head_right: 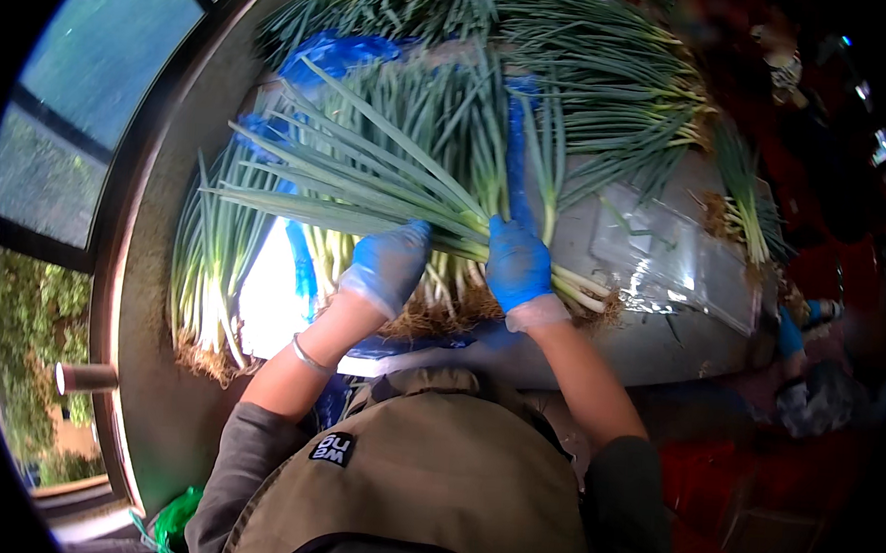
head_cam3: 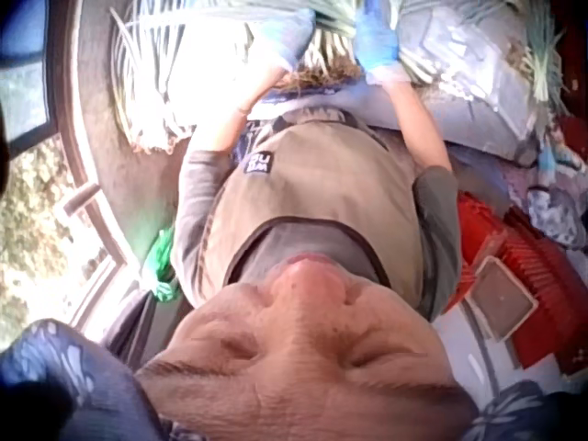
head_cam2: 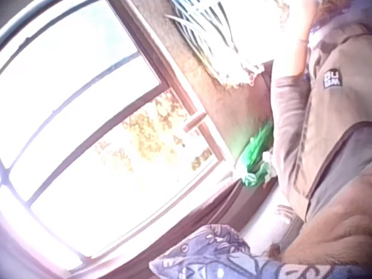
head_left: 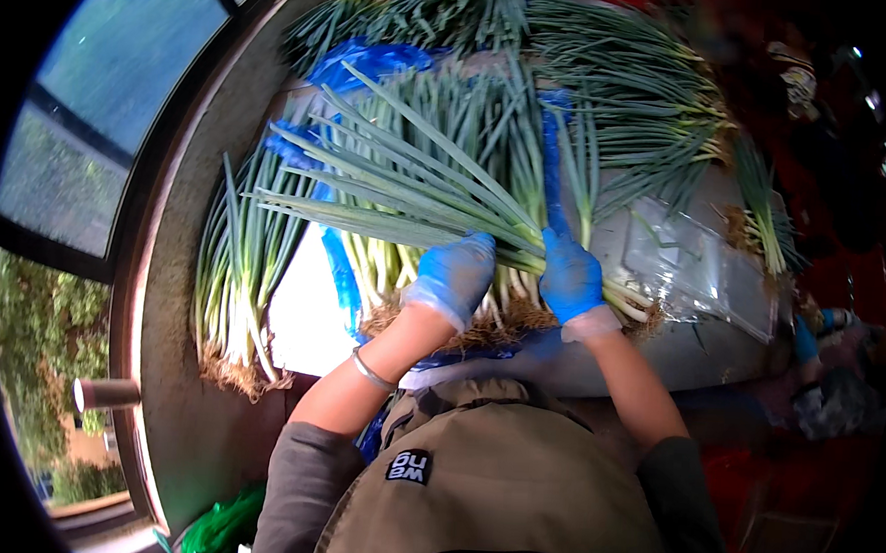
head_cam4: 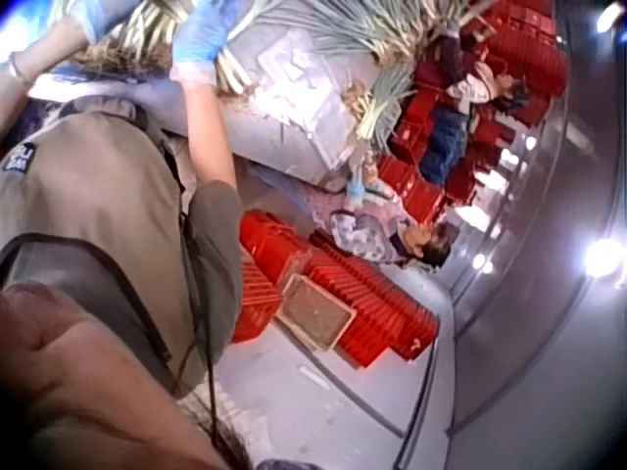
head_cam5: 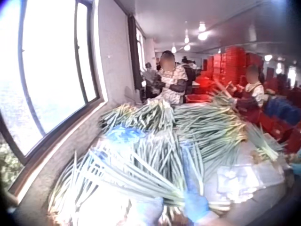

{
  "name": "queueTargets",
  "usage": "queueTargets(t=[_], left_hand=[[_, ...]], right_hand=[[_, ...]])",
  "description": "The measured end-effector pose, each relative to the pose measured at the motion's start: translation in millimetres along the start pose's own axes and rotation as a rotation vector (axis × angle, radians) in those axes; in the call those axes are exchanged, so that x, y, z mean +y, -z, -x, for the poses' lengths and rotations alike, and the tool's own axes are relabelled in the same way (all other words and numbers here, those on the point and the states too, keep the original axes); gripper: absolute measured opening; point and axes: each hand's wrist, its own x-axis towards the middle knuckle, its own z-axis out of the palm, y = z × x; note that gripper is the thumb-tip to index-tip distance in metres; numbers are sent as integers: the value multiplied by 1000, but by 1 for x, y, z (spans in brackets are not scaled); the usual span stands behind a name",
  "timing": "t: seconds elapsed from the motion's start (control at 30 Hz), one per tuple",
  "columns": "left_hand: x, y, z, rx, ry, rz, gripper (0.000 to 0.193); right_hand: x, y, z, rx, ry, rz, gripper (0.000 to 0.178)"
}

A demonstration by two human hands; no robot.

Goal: The person gathers green onions from a table, aligns the roots, and ties them into bundles using blue plastic ties. The person repeats this process continuously, placing finished bundles on the table.

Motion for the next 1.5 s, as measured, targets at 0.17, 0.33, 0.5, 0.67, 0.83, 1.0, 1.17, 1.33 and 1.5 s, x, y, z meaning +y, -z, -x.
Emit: queueTargets(t=[0.17, 0.33, 0.5, 0.67, 0.83, 1.0, 1.17, 1.33, 1.5], left_hand=[[-15, 15, 27, -376, 51, -167, 11], [-15, 15, 72, -408, 55, 294, 9], [-10, 51, 138, -316, 325, 276, 11], [-31, 109, 225, -702, 530, 59, 16], [-81, 16, 312, -913, 854, -87, 22], [-99, 37, 226, -312, 680, 233, 20], [-163, 42, 160, 545, 680, 126, 19], [-209, 36, 124, 206, 505, -117, 38], [-211, 0, 102, 316, 185, -349, 32]], right_hand=[[-27, -55, -17, -102, 135, 221, 13], [-41, -75, -27, -127, 178, 346, 12], [-31, -79, -25, -151, 244, 477, 29], [-27, -80, -26, -148, 235, 489, 34], [-24, -88, -30, -137, 332, 216, 36], [11, -77, -25, -120, 364, 98, 39], [34, -88, -23, -36, 409, 120, 49], [22, -84, -23, -124, 344, 92, 47], [10, -74, -25, -179, 286, 87, 47]])
